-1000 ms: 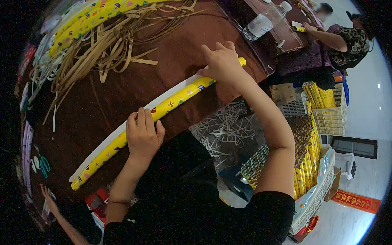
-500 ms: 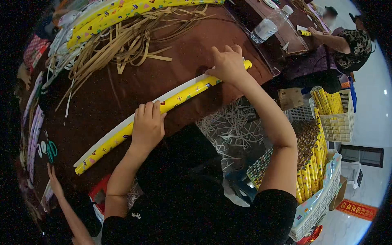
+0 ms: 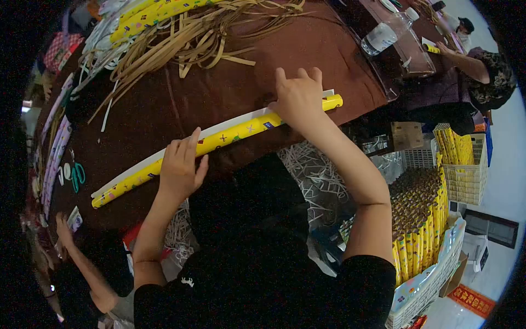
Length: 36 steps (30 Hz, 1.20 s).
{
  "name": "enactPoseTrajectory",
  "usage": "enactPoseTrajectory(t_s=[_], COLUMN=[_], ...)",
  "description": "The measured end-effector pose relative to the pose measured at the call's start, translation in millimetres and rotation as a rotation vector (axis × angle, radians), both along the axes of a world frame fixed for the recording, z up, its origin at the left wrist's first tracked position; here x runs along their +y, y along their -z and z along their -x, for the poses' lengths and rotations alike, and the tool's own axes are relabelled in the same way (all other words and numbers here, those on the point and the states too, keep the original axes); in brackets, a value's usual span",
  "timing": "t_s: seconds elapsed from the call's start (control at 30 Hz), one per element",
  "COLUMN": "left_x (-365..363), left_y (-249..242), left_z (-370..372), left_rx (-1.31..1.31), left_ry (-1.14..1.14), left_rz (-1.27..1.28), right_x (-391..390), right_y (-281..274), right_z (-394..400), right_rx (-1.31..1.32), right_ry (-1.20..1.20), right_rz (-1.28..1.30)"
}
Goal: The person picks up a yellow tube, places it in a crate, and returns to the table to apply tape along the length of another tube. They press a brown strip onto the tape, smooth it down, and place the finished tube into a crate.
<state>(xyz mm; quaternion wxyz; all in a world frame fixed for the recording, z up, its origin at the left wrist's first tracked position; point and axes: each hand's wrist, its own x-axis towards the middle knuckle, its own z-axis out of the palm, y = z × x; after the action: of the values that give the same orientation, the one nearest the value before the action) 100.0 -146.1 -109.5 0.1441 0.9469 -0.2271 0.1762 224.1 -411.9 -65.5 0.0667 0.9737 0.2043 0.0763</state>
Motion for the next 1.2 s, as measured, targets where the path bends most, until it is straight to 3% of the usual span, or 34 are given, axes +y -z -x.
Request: enactPoseTrajectory(t_s=[0.1, 0.33, 0.57, 0.63, 0.77, 0.83, 0.93, 1.07, 1.1, 1.2], left_x=[-19.6, -99.2, -135.0, -135.0, -130.3, -129.0, -127.7, -127.9, -127.9, -127.9], left_y=[-6.0, -4.1, -1.9, 7.3, 5.8, 8.7, 9.2, 8.9, 9.1, 9.9], left_z=[-3.6, -32.9, -45.7, -46.0, -39.5, -39.2, -39.3, -37.3, -37.5, -38.2], left_rx=[-0.079, -0.056, 0.066, -0.061, -0.023, 0.014, -0.032, -0.030, -0.028, -0.054], left_ry=[-0.089, -0.099, -0.082, -0.075, -0.030, -0.013, -0.014, -0.026, -0.015, -0.021], left_rz=[-0.089, 0.198, 0.281, 0.290, 0.210, 0.215, 0.149, 0.098, 0.105, 0.082], right_x=[-0.2, -4.9, -7.0, -4.7, -16.9, -31.9, -56.2, -97.3, -114.3, -139.4], right_y=[-0.1, 3.4, 6.5, 1.8, -5.7, -14.6, -31.6, -47.3, -41.1, -47.8], right_z=[-1.8, -1.5, -2.5, -1.3, -7.8, -14.6, -24.9, -29.7, -41.0, -41.2], right_rx=[0.006, -0.026, -0.084, -0.099, -0.009, 0.194, 0.397, 0.357, 0.503, 0.570], right_ry=[-0.014, -0.069, -0.118, -0.113, -0.113, -0.299, -0.374, -0.276, -0.150, 0.076], right_rz=[0.004, -0.014, -0.074, -0.048, -0.034, -0.182, -0.363, -0.397, -0.470, -0.572])
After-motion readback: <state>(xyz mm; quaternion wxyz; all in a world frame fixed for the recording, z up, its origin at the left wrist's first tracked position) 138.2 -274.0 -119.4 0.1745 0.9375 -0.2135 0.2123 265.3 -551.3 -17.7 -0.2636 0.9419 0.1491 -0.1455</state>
